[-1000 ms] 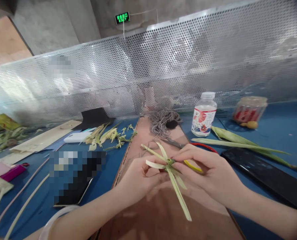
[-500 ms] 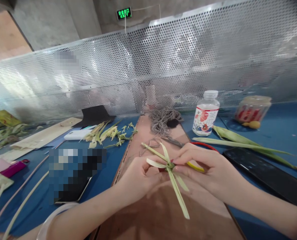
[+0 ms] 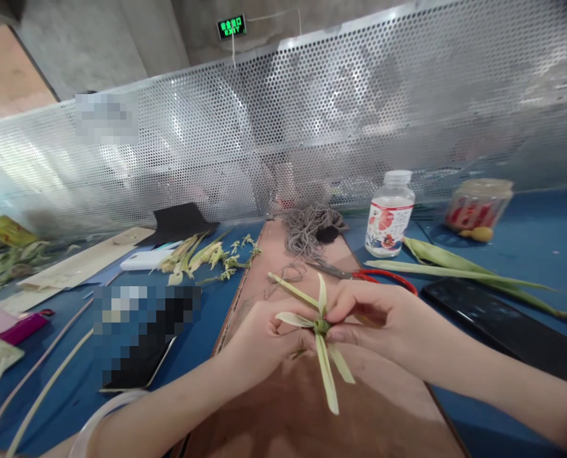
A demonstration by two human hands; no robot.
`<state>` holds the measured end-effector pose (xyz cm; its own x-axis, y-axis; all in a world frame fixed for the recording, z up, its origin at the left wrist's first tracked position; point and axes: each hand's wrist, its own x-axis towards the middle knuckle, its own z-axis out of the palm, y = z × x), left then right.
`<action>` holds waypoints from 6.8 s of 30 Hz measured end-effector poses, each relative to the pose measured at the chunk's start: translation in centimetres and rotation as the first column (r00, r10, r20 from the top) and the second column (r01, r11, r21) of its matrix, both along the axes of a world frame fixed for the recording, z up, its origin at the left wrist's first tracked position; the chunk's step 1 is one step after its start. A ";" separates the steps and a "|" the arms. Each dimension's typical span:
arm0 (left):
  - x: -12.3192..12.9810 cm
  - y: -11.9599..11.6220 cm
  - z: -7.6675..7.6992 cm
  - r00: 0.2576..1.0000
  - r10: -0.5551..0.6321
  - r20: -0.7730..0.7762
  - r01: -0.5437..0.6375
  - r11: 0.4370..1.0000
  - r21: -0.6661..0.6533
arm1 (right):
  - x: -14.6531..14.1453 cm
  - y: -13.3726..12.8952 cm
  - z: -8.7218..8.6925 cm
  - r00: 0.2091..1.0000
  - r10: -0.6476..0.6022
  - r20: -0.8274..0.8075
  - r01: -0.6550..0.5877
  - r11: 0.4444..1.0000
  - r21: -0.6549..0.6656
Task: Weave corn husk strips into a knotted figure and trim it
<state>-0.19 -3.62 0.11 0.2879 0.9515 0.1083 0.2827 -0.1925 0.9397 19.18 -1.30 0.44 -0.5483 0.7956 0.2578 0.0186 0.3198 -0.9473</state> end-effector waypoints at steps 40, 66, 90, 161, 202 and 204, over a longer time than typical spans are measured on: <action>0.8 0.1 0.5 0.943 0.025 0.332 0.072 0.958 -0.277 | -0.2 -0.2 -1.1 0.940 -0.335 -0.061 0.339 0.937 0.084; -0.1 0.3 0.1 0.858 -0.200 0.474 0.412 0.820 -0.399 | -0.9 -0.5 -1.4 0.955 0.063 -0.290 -0.089 0.993 -0.077; 0.2 -0.4 0.5 0.925 0.232 -0.300 -0.006 0.800 0.600 | -1.7 -0.6 -2.0 0.965 -0.186 -0.186 0.190 0.982 0.003; -1.0 1.3 0.2 0.834 -0.013 -0.552 0.357 0.775 0.521 | 0.0 0.1 -2.0 0.950 0.041 0.309 -0.125 0.958 0.259; 0.0 0.5 0.5 0.963 -0.169 0.209 0.248 0.860 -0.446 | 0.7 0.4 -3.0 0.861 -0.365 0.354 -0.301 0.195 0.933; 0.0 0.4 0.4 0.951 -0.190 0.243 0.286 0.838 -0.464 | 0.7 0.2 -2.8 0.868 -0.353 0.350 -0.304 0.180 0.935</action>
<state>-0.19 -3.25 0.55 0.5337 0.7982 -0.2792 0.1052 0.2650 0.9585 19.86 -1.13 -2.37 -0.8191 0.1002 0.5648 0.2915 0.9207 0.2593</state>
